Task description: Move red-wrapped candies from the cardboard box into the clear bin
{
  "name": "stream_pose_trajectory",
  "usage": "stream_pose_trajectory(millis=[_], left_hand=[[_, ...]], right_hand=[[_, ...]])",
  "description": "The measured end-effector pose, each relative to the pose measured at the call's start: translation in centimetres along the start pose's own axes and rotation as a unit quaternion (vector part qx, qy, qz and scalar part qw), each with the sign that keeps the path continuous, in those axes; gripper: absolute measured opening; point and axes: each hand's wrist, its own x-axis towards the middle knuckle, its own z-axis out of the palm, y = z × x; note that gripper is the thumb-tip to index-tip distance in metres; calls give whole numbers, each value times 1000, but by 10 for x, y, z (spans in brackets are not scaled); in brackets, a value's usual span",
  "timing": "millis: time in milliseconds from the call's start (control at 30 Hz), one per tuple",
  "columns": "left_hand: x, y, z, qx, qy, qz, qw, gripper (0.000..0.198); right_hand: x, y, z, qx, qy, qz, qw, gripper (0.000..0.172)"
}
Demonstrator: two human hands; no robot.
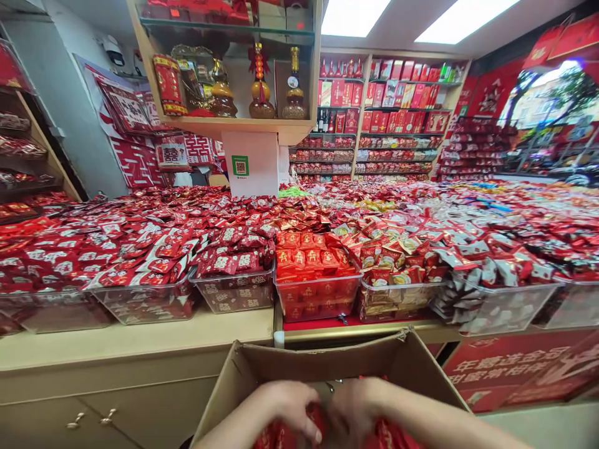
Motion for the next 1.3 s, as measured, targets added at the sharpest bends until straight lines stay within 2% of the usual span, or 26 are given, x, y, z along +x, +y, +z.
stream_pose_trajectory(millis=[33,100,200,267,367,467,633,800,867,933,1000,1067,1167,1300], left_hand=[[-4,5,-7,-40,0,27,999,39],[-11,12,-19,-127,-11,59,990,44],[-14,21,-27,-244,-4,88,966,36],[-14,26,-28,-308,26,105,945,31],[-12,32,-30,-406,57,111,905,28],[-13,36,-32,-484,67,99,867,29],[-17,41,-37,-535,90,109,833,31],[-17,36,-38,-563,120,78,814,30],[-16,34,-38,-581,142,70,799,31],[-16,34,-38,-613,134,58,777,33],[-18,35,-40,-645,112,59,753,37],[-20,38,-43,-659,120,75,739,36],[-22,40,-45,-630,198,103,744,43],[-18,39,-42,-551,261,145,779,60]], right_hand=[[-3,-1,-11,7,-19,-12,1000,4],[-11,-2,-31,98,44,-40,993,10],[-23,-4,-47,296,138,-88,941,15],[-27,-6,-48,359,191,-98,908,21],[-28,-9,-47,355,272,-65,892,21],[-26,-10,-50,339,298,-41,891,27],[-24,-11,-55,405,318,-38,857,31],[-23,-9,-56,444,370,-33,815,31],[-25,-9,-56,427,394,-56,812,28],[-28,-12,-56,358,444,-90,816,22],[-33,-16,-56,246,473,-138,834,15],[-37,-22,-55,141,452,-191,860,10],[-40,-26,-53,92,410,-208,883,12],[-29,-20,-45,196,391,-117,892,21]])
